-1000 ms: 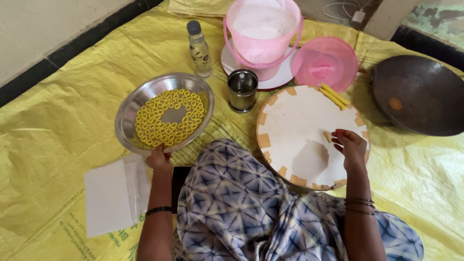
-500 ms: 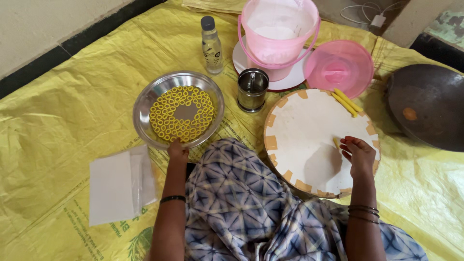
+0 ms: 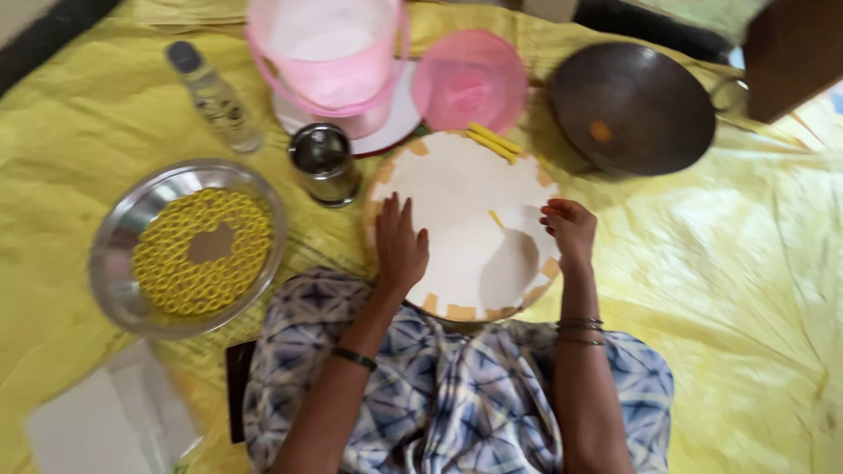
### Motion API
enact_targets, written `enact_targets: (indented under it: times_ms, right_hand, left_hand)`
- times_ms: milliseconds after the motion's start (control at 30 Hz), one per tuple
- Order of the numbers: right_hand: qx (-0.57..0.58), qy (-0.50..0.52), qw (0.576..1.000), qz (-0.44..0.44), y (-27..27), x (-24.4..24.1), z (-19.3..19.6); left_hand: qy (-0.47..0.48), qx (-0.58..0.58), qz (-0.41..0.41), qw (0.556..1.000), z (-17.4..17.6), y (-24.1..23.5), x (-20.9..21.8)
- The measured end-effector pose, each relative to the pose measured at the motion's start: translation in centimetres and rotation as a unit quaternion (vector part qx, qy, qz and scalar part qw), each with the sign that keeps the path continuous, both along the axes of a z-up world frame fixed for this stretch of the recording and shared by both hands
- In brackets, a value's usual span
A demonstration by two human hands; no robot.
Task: The person rolls yellow dough into thin ropes on a flat board, then shapes them into small rings and places them on a metal tray. The person repeats this process, arranging the rings in concentric circles on the tray.
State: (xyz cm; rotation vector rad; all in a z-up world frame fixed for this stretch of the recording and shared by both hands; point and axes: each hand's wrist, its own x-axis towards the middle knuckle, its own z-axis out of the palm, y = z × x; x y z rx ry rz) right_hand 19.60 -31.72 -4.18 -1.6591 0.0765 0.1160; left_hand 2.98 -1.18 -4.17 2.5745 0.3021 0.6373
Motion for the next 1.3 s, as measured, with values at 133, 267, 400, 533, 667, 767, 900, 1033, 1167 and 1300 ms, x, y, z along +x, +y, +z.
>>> enact_targets:
  times_ms: [133, 267, 400, 533, 667, 767, 900, 1033, 1167, 1300]
  right_hand:
    - [-0.170, -0.069, 0.983, 0.029, 0.4, -1.4, 0.4]
    - [-0.325, -0.128, 0.936, 0.052, 3.3, -2.7, 0.8]
    - [-0.347, -0.135, 0.926, 0.068, 6.7, -3.3, 2.4]
    - [-0.357, -0.180, 0.913, 0.081, 9.3, -4.8, 3.8]
    - [-0.373, -0.210, 0.901, 0.076, 10.1, -5.8, 4.5]
    - [-0.374, -0.207, 0.902, 0.057, 10.3, -5.8, 4.3]
    - [-0.297, -0.199, 0.933, 0.045, 10.1, -5.5, 3.4]
    - [-0.131, -0.080, 0.987, 0.057, 9.0, -4.2, 2.4]
    - [0.003, 0.016, 0.999, 0.051, 7.4, -3.0, 1.5]
    - [0.081, 0.072, 0.993, 0.045, 6.4, -2.0, 0.5]
  left_hand:
    - [0.109, 0.060, -0.017, 0.992, 0.0, -3.8, 3.2]
    - [0.100, 0.091, 0.014, 0.991, -0.4, -4.1, 3.5]
    - [0.084, 0.101, 0.022, 0.991, 0.0, -4.1, 3.0]
    - [0.094, 0.129, 0.029, 0.987, 0.5, -4.8, 3.2]
    - [0.102, 0.139, 0.045, 0.984, 0.7, -5.2, 3.2]
    - [0.097, 0.140, 0.045, 0.984, 0.8, -5.1, 3.1]
    - [0.099, 0.142, 0.047, 0.984, 0.6, -5.2, 3.2]
    - [0.101, 0.138, 0.050, 0.984, 0.6, -5.3, 3.2]
    - [0.088, 0.150, 0.052, 0.983, 0.4, -5.2, 3.1]
    - [0.096, 0.159, 0.055, 0.981, 0.0, -5.2, 3.1]
